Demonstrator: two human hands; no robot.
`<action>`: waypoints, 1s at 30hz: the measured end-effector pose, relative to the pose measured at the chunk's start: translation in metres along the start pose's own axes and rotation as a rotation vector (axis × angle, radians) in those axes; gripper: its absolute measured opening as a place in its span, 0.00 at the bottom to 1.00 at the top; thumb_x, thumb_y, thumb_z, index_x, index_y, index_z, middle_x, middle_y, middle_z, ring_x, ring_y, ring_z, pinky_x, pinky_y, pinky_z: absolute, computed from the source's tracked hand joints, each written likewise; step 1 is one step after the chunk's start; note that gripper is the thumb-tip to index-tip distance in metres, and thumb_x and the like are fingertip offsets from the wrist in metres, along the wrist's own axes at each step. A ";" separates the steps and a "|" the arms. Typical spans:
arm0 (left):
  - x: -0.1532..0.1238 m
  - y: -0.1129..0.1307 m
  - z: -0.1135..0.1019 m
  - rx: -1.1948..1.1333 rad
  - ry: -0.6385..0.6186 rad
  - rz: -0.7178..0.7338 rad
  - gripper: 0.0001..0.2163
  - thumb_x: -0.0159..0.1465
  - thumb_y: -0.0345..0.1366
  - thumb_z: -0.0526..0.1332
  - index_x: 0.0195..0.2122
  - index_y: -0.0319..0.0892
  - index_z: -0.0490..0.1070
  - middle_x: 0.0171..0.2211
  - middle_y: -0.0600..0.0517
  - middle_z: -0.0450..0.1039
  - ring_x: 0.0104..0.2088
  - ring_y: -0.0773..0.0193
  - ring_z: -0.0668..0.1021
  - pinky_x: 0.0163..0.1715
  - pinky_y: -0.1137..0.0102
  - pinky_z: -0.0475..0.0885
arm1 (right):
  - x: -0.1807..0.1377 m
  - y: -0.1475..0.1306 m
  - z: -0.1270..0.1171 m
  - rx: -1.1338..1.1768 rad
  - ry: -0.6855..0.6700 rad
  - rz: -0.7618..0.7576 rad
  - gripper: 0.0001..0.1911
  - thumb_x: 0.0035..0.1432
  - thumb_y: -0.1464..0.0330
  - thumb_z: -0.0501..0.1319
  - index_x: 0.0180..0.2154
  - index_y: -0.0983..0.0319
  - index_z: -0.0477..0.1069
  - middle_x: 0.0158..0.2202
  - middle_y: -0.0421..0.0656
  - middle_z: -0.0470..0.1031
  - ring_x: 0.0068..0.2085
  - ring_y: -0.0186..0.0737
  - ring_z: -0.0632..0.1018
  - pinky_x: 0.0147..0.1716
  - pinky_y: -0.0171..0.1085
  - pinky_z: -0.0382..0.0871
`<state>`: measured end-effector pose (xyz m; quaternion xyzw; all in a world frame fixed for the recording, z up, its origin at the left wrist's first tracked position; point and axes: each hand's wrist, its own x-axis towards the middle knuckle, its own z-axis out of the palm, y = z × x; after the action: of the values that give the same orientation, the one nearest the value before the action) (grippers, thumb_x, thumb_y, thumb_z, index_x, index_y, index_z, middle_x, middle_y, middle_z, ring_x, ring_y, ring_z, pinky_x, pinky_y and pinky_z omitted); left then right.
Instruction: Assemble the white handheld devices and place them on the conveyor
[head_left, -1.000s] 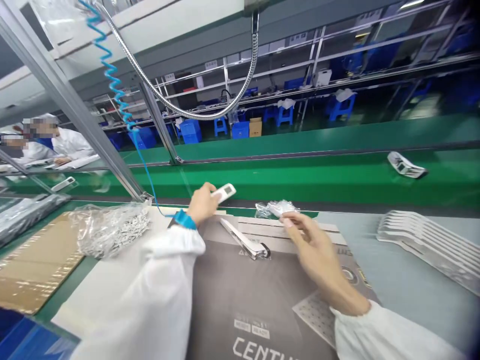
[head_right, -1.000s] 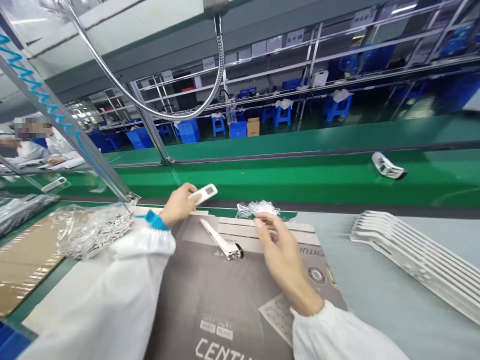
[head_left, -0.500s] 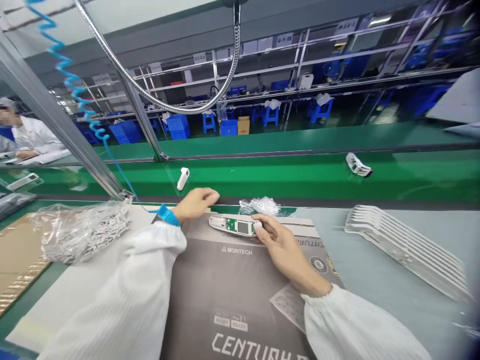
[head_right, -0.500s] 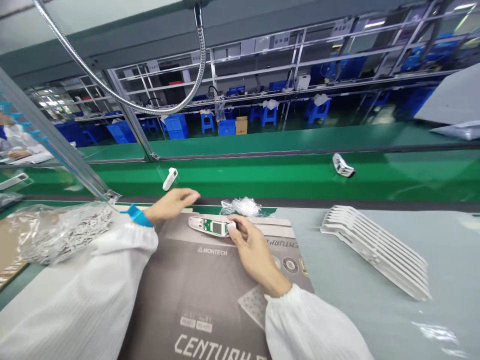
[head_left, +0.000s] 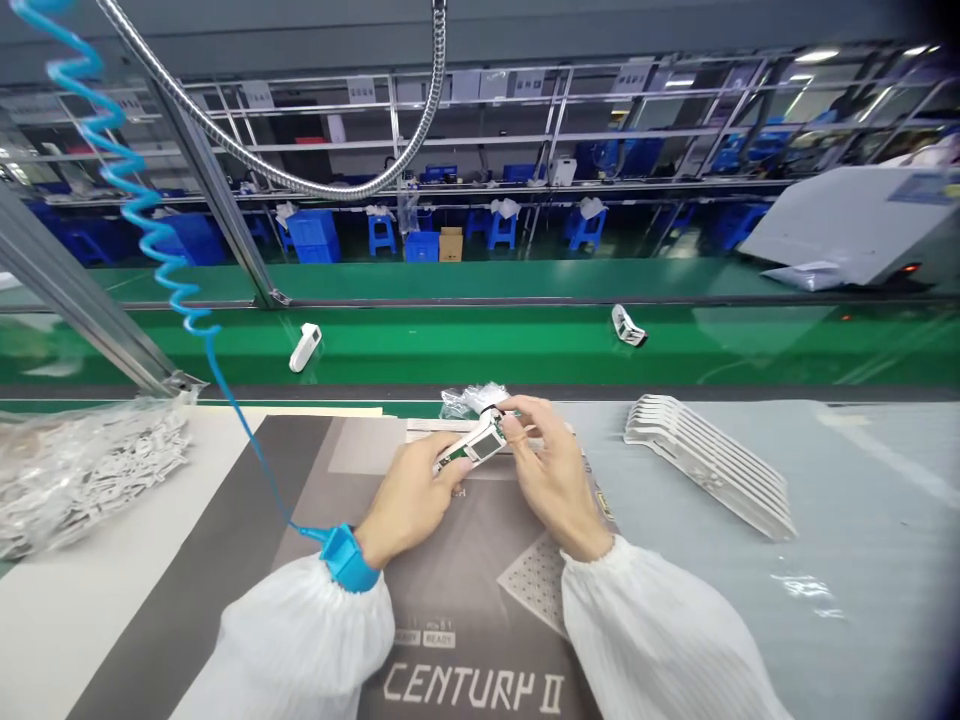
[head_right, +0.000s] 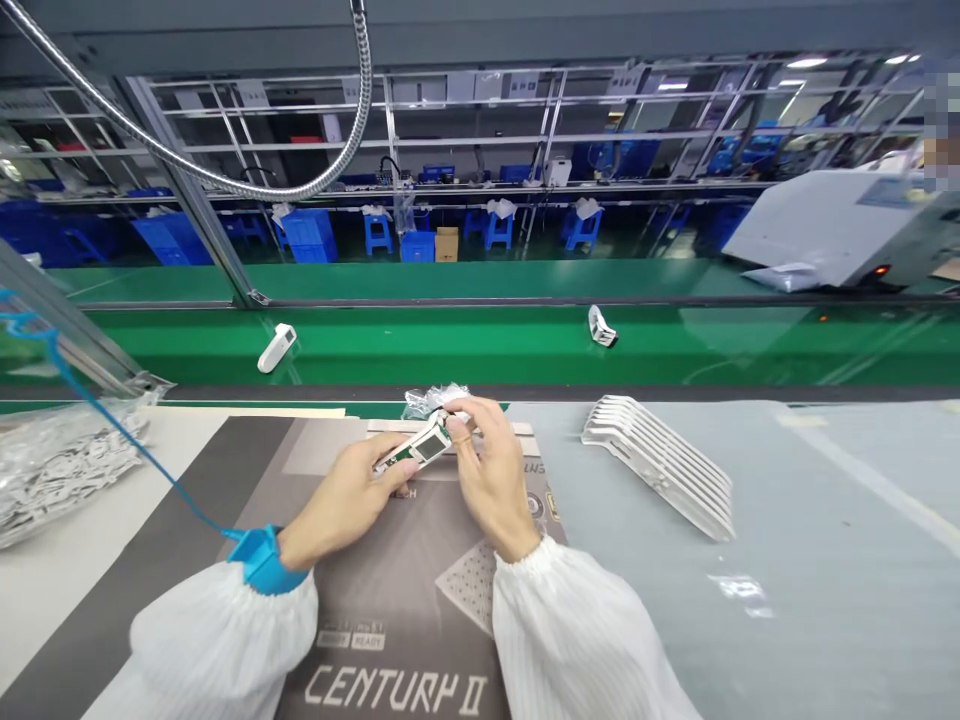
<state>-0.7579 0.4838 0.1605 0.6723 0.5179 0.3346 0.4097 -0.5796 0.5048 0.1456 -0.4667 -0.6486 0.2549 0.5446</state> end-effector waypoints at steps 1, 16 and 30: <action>-0.001 0.001 -0.001 0.043 0.024 0.002 0.14 0.66 0.38 0.57 0.49 0.43 0.76 0.36 0.50 0.79 0.32 0.62 0.78 0.37 0.68 0.72 | 0.001 -0.002 -0.002 -0.059 -0.008 -0.080 0.12 0.68 0.58 0.57 0.43 0.55 0.76 0.48 0.45 0.75 0.47 0.46 0.74 0.48 0.45 0.65; 0.010 -0.012 -0.009 0.003 0.291 -0.180 0.12 0.65 0.39 0.57 0.42 0.39 0.75 0.31 0.49 0.78 0.26 0.63 0.77 0.30 0.70 0.68 | -0.004 0.004 0.010 -0.447 -0.176 -0.247 0.12 0.70 0.67 0.50 0.33 0.57 0.66 0.39 0.43 0.77 0.42 0.45 0.72 0.47 0.46 0.56; 0.011 -0.007 -0.015 -0.291 0.373 -0.252 0.17 0.58 0.48 0.63 0.37 0.38 0.75 0.25 0.50 0.76 0.25 0.64 0.76 0.28 0.70 0.68 | 0.030 0.039 -0.094 -1.141 -0.074 -0.119 0.14 0.67 0.70 0.52 0.43 0.56 0.76 0.45 0.47 0.74 0.46 0.48 0.69 0.42 0.46 0.54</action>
<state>-0.7714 0.4987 0.1612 0.4632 0.6104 0.4701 0.4380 -0.4768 0.5317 0.1533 -0.6401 -0.7273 -0.1505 0.1968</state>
